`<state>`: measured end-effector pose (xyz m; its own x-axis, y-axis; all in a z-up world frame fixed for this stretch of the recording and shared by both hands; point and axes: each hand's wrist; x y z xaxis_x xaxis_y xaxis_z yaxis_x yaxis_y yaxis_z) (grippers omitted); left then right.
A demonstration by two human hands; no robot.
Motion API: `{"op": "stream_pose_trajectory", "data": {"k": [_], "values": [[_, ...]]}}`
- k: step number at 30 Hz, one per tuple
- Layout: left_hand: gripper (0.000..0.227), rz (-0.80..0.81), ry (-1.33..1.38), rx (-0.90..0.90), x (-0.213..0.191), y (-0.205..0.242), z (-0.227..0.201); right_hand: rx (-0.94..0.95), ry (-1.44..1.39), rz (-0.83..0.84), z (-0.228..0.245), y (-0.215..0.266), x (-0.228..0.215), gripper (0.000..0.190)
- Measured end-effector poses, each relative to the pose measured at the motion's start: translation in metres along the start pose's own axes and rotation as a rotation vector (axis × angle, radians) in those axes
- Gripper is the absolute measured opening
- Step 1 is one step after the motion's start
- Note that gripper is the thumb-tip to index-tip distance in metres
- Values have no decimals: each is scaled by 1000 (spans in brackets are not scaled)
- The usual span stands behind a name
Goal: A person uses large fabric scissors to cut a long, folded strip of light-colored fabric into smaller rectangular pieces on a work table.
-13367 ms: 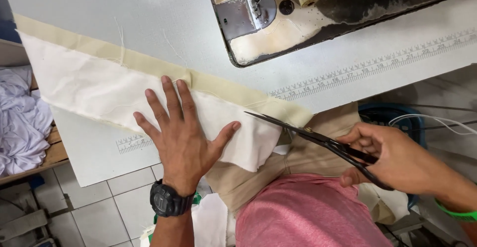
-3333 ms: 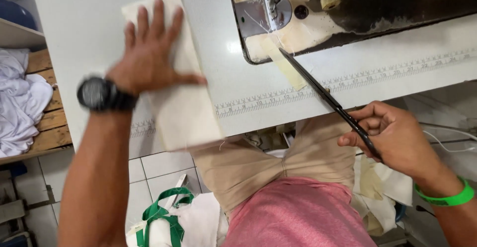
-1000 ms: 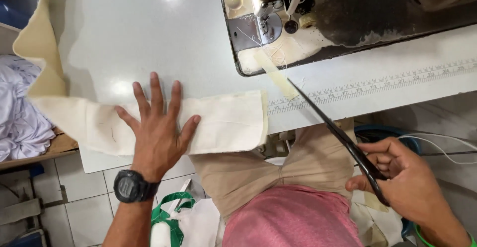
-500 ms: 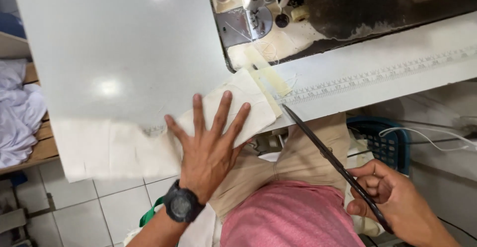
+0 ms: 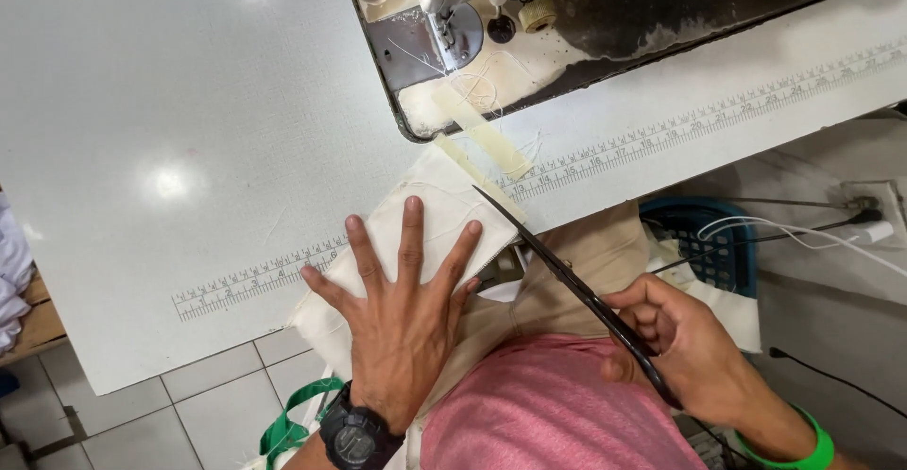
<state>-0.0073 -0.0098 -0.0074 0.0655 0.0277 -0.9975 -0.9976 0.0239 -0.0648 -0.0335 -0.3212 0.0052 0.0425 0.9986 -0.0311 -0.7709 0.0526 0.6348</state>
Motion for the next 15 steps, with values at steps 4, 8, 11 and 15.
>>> {"op": "stream_pose_trajectory", "data": {"k": [4, 8, 11, 15], "values": [[76, 19, 43, -9, 0, -1, 0, -100, 37, 82, -7, -3, -5, 43], [72, 34, 75, -20, -1, -1, 0, -38, -76, 2, -3, 0, -3, 28], [73, 36, 56, -14, 0, 0, 0, -49, -100, -5, -7, 3, -10, 32], [72, 24, 51, -17, 0, -1, -1, -103, -172, -15, -24, 1, -22, 21]]}}
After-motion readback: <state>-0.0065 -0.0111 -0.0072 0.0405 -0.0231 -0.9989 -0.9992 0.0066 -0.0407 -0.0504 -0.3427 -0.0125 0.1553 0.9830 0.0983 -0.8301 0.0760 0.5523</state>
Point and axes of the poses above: each hand's wrist, its own y-axis away from the middle knuckle, its own x-axis out of the palm, z = x × y, and after that the axes turned 14 degrees about -x, right-handed
